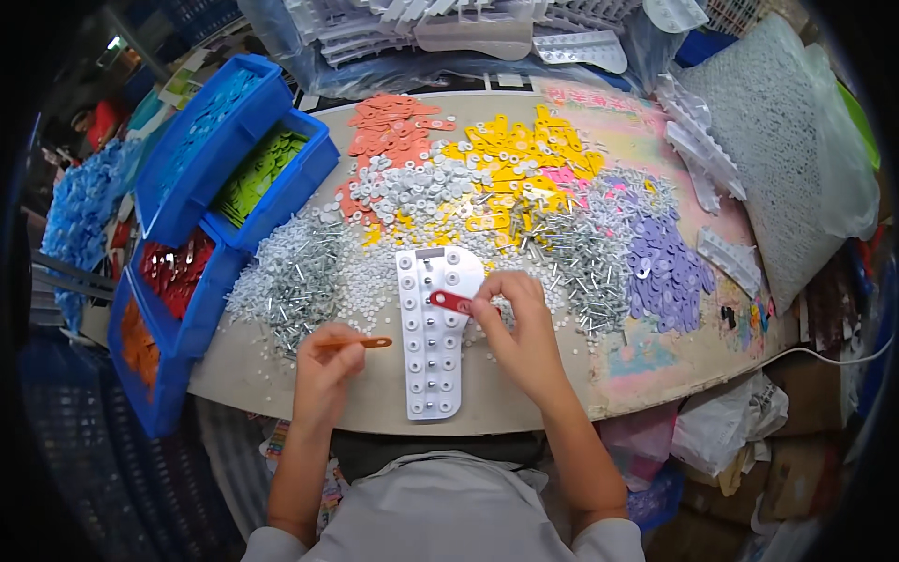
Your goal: Assemble small toy xylophones by attaching colored plastic keys and fasteners to a base.
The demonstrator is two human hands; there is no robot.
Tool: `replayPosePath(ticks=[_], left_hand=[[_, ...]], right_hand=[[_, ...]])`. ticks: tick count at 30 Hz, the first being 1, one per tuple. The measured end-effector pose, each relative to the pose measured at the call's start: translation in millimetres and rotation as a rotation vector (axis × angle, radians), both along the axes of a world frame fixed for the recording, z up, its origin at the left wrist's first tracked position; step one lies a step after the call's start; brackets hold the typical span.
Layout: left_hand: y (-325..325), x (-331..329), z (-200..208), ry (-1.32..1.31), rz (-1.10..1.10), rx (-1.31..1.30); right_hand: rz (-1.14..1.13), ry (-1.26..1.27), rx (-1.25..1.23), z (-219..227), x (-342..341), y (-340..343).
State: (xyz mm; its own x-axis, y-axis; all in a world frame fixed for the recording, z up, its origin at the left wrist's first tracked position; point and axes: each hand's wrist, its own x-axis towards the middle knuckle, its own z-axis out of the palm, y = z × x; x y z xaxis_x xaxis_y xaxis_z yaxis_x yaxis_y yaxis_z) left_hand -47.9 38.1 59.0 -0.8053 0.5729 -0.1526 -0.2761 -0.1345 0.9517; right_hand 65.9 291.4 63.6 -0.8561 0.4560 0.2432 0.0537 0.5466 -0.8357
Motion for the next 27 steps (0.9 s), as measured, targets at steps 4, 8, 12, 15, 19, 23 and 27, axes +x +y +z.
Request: replayPosePath(ticks=[4, 8, 12, 15, 19, 23, 27], left_hand=[[8, -27, 13, -0.058, 0.041, -0.076], [29, -50, 25, 0.107, 0.047, -0.158], [39, -77, 4, 0.088, -0.042, -0.233], [57, -90, -19, 0.247, -0.113, -0.273], [88, -96, -45, 0.714, -0.026, -0.356], [112, -85, -57, 0.769, 0.018, -0.419], [119, -74, -60, 0.824, 0.060, -0.482]], right_hand=[[0.039, -0.064, 0.219, -12, -42, -2], [0.089, -0.112, 0.274, -24, -67, -4], [0.051, -0.143, 0.392, -31, -72, -6], [-0.041, -0.164, 0.359, -30, -72, -12], [-0.092, -0.135, 0.439, -33, -68, -21], [-0.139, -0.134, 0.442, -35, -65, -22], [-0.154, -0.143, 0.441, -38, -66, -20]])
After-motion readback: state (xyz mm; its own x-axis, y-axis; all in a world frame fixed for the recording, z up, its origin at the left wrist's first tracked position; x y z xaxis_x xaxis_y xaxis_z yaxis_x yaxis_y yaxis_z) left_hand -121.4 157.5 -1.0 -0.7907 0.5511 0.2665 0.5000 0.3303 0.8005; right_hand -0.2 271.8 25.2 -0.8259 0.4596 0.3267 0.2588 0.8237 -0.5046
